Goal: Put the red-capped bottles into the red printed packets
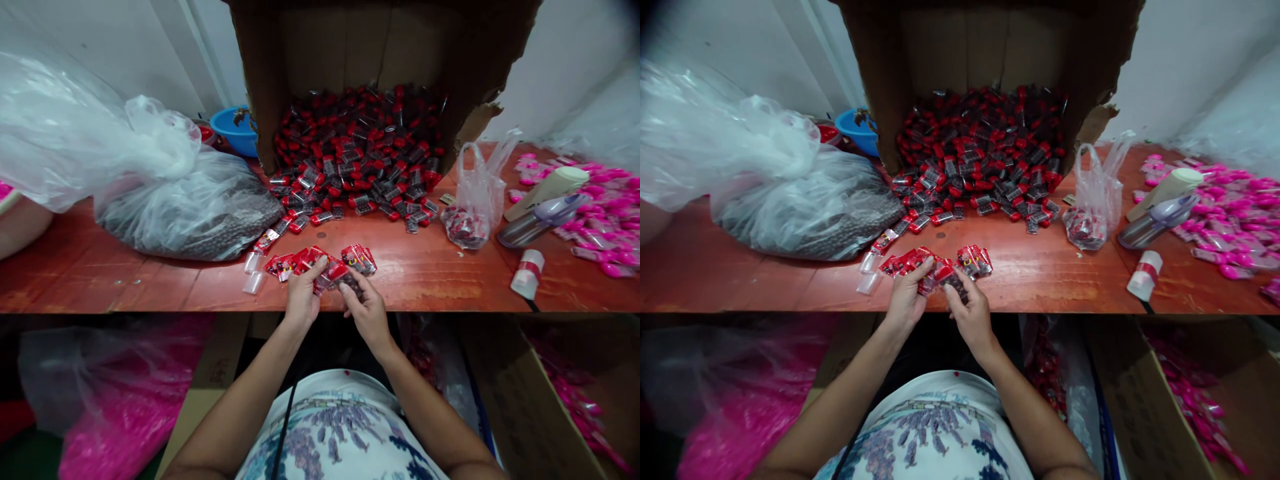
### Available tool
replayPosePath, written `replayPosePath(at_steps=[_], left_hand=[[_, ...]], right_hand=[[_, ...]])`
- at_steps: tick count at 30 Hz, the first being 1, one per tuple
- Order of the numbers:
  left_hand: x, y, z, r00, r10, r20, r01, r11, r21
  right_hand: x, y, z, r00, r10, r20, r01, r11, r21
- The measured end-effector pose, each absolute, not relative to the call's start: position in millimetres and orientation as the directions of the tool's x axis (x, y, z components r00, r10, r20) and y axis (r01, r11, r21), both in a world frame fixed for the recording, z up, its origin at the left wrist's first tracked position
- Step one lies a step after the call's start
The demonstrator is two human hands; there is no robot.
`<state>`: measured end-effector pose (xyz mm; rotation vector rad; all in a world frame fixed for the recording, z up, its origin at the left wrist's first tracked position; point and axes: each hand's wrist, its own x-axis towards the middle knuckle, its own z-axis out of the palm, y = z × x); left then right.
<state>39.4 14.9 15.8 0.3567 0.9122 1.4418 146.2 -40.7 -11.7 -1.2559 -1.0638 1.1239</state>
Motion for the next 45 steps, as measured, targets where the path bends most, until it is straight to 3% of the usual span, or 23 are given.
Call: replayPosePath(at_steps=[3,10,19,23,30,35,40,45], left_hand=[[38.4,11.3,15.8,-0.055,0.967,-0.251,-0.638,0.159,0.753],[35.9,9.5,19.2,-0.036,0.985,-0.172,-0.598,0.116,0.793],[33.4,3.6,17.1,0.073,0.983,-0.167,-0.429,0.182,0.885],[30.4,6.5,12.6,0.060,0.985,-0.161,-0.389,0.172,0.905],[20.7,10.1,12.8,0.196,0.951,-0.238,-0.349,0.295,0.890],[20.4,10.6,12.7,0.113,0.958,-0.265,-0.443,0.288,0.849],[16.5,12.1,10.0,0.018,0.970,-0.244,-0.425,0.228,0.876],[15.3,9.9,6.4,-0.003,0.970,-0.242,-0.347,0.226,0.910]], right_hand=[[147.9,-39.8,-10.0,0.210,0.978,0.003,-0.105,0.026,-0.994],[150.5,-41.4,-9.4,0.099,0.994,-0.042,-0.147,-0.027,-0.989],[146.8,-42.5,-12.4,0.229,0.973,0.020,-0.186,0.064,-0.981],[145.2,-40.5,-18.8,0.290,0.952,0.094,-0.103,0.129,-0.986],[149.8,-34.7,-13.7,0.152,0.983,-0.102,-0.344,-0.044,-0.938],[152.4,-34.4,-17.3,0.169,0.982,-0.078,-0.307,-0.023,-0.951],[153.9,-36.1,-20.5,0.127,0.985,0.116,-0.118,0.131,-0.984],[149.7,-35.1,-26.7,0.116,0.992,0.046,-0.221,0.071,-0.973]])
